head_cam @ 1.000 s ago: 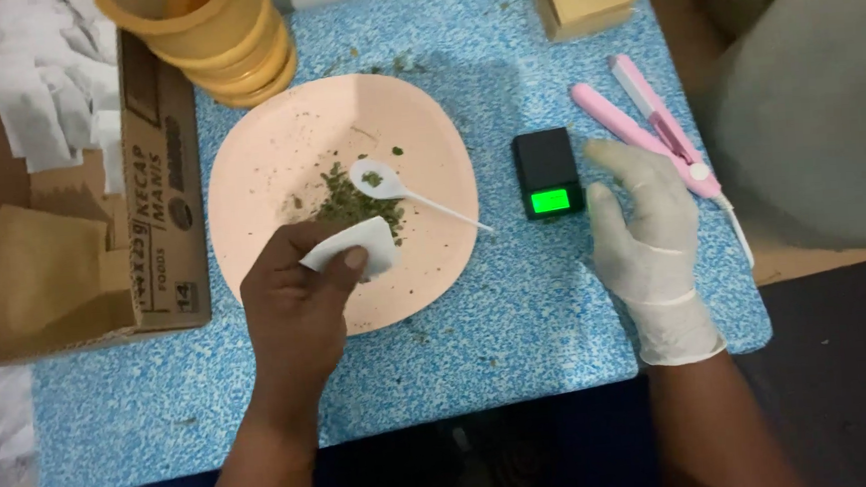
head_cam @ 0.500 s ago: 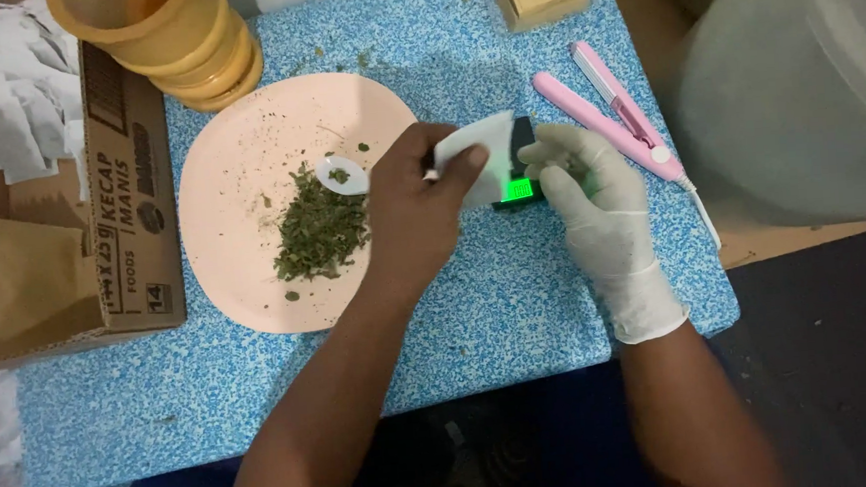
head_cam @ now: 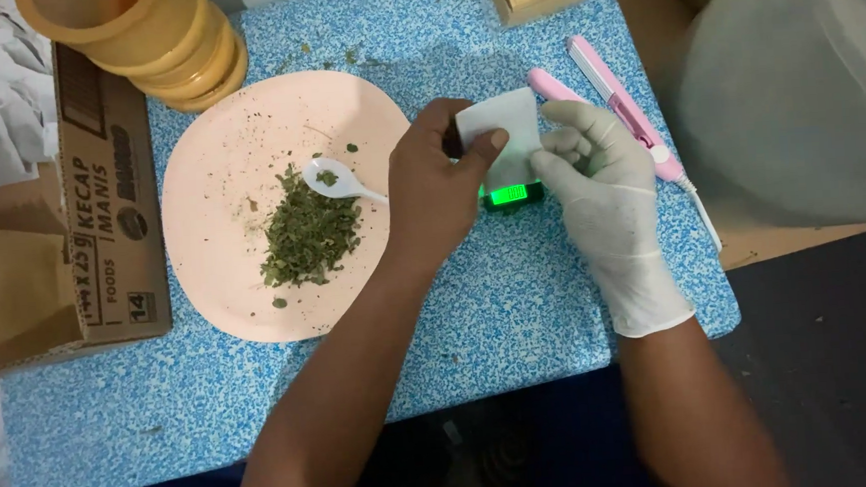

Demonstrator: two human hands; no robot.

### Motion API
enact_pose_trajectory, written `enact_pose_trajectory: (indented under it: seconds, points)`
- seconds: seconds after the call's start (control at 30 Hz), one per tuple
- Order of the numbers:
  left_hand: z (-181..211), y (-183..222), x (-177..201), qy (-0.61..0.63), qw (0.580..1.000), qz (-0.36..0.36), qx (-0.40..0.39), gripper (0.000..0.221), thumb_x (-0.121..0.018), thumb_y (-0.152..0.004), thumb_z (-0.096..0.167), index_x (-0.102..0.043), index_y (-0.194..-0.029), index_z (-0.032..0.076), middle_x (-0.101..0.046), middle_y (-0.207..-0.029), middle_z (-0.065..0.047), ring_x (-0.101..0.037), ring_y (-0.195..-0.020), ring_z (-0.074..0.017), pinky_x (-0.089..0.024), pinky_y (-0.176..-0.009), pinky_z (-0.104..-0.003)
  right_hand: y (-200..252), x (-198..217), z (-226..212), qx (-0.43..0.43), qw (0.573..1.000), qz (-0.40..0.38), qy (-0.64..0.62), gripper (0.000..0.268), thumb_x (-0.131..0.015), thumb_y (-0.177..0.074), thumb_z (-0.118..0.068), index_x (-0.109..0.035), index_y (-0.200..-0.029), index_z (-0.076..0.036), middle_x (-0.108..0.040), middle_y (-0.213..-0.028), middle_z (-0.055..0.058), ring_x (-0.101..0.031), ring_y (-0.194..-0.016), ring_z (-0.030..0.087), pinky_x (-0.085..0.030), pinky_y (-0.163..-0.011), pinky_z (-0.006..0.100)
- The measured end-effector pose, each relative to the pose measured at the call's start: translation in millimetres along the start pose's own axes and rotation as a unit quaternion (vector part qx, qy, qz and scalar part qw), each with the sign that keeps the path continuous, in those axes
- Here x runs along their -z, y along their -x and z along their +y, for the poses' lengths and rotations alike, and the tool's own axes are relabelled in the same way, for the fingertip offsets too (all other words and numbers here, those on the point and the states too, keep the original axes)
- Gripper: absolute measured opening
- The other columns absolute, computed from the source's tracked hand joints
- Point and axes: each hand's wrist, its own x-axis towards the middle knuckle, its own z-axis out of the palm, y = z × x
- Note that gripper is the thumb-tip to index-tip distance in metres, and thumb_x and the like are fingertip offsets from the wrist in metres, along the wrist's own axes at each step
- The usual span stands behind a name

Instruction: Filling small pouches with tea leaves, weighing them on a digital scale, and sealing them with a heat sealer.

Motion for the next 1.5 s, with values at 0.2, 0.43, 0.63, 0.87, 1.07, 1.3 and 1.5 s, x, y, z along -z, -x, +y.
enact_pose_trajectory:
  seconds: [0.2,0.43,0.63,0.87,1.07,1.3,1.5]
  points:
    - [30.1,10.8,28.1,-0.031,0.998,0.040,-0.033,0.037,-0.064,-0.098,0.027,-0.053,-0.130,0.010,-0.064,-0.110,-0.015,-0.067,-0.105,-0.0288,-0.060,-0.084,-0.045,-6.2,0.3,1.4,-0.012,1.000,0.017,0.013,0.043,-0.065,-0.083,0.013,-0.065,-0.123,-0.004,-0.071,-0.086,0.005,-0.058,-0.078,0.010,-0.048,-0.079,0.029]
    - [50.8,52.5,115.1,-0.135,0.975,0.040,-0.172,0.027,-0.066,-0.097,0.000,-0.059,-0.122,-0.001,-0.065,-0.100,-0.020,-0.069,-0.095,-0.0329,-0.061,-0.071,-0.041,-8.6,-1.7,7.8,-0.023,0.999,0.032,0.007,0.043,-0.067,-0.083,0.010,-0.066,-0.121,-0.009,-0.072,-0.084,0.003,-0.060,-0.075,0.008,-0.050,-0.078,0.025]
    - [30.3,126.5,177.9,-0.341,0.936,0.062,-0.062,0.012,-0.069,-0.095,0.019,-0.070,-0.105,0.012,-0.070,-0.099,-0.004,-0.069,-0.091,-0.0191,-0.053,-0.078,-0.038,-7.8,5.1,14.3,-0.027,1.000,-0.007,0.012,0.038,-0.065,-0.092,0.001,-0.060,-0.128,-0.009,-0.066,-0.090,-0.001,-0.063,-0.091,0.010,-0.057,-0.093,0.030]
    - [6.1,167.5,187.4,-0.135,0.959,0.225,-0.111,0.014,-0.060,-0.104,-0.002,-0.057,-0.115,-0.009,-0.062,-0.107,-0.025,-0.068,-0.096,-0.0319,-0.061,-0.086,-0.038,-8.7,2.2,15.3,0.013,0.997,0.005,0.079,0.037,-0.065,-0.090,0.001,-0.061,-0.126,-0.008,-0.066,-0.091,-0.001,-0.064,-0.091,0.011,-0.057,-0.091,0.031]
    - [-4.3,161.0,194.1,-0.166,0.944,0.241,-0.152,0.012,-0.059,-0.107,-0.002,-0.056,-0.116,-0.009,-0.060,-0.107,-0.026,-0.066,-0.098,-0.0347,-0.060,-0.089,-0.043,-9.8,-1.0,12.5,-0.003,0.994,0.019,0.107,0.032,-0.068,-0.090,-0.003,-0.062,-0.122,-0.008,-0.066,-0.092,-0.001,-0.062,-0.090,0.009,-0.055,-0.089,0.027]
    - [-24.3,161.2,195.0,-0.267,0.926,0.218,-0.154,0.015,-0.062,-0.107,0.007,-0.062,-0.118,-0.002,-0.066,-0.114,-0.022,-0.064,-0.110,-0.0370,-0.056,-0.097,-0.050,-11.1,1.4,22.9,0.000,0.990,0.039,0.133,0.021,-0.058,-0.100,-0.008,-0.065,-0.120,-0.007,-0.062,-0.096,0.001,-0.062,-0.088,0.011,-0.055,-0.082,0.023]
    - [-33.4,157.9,190.8,-0.262,0.928,0.222,-0.146,0.014,-0.062,-0.108,0.011,-0.062,-0.118,0.001,-0.064,-0.115,-0.019,-0.063,-0.113,-0.0356,-0.057,-0.095,-0.049,-10.6,1.0,21.8,-0.001,0.989,0.049,0.141,0.019,-0.059,-0.099,-0.009,-0.067,-0.116,-0.006,-0.069,-0.107,0.006,-0.065,-0.093,0.013,-0.056,-0.077,0.024]
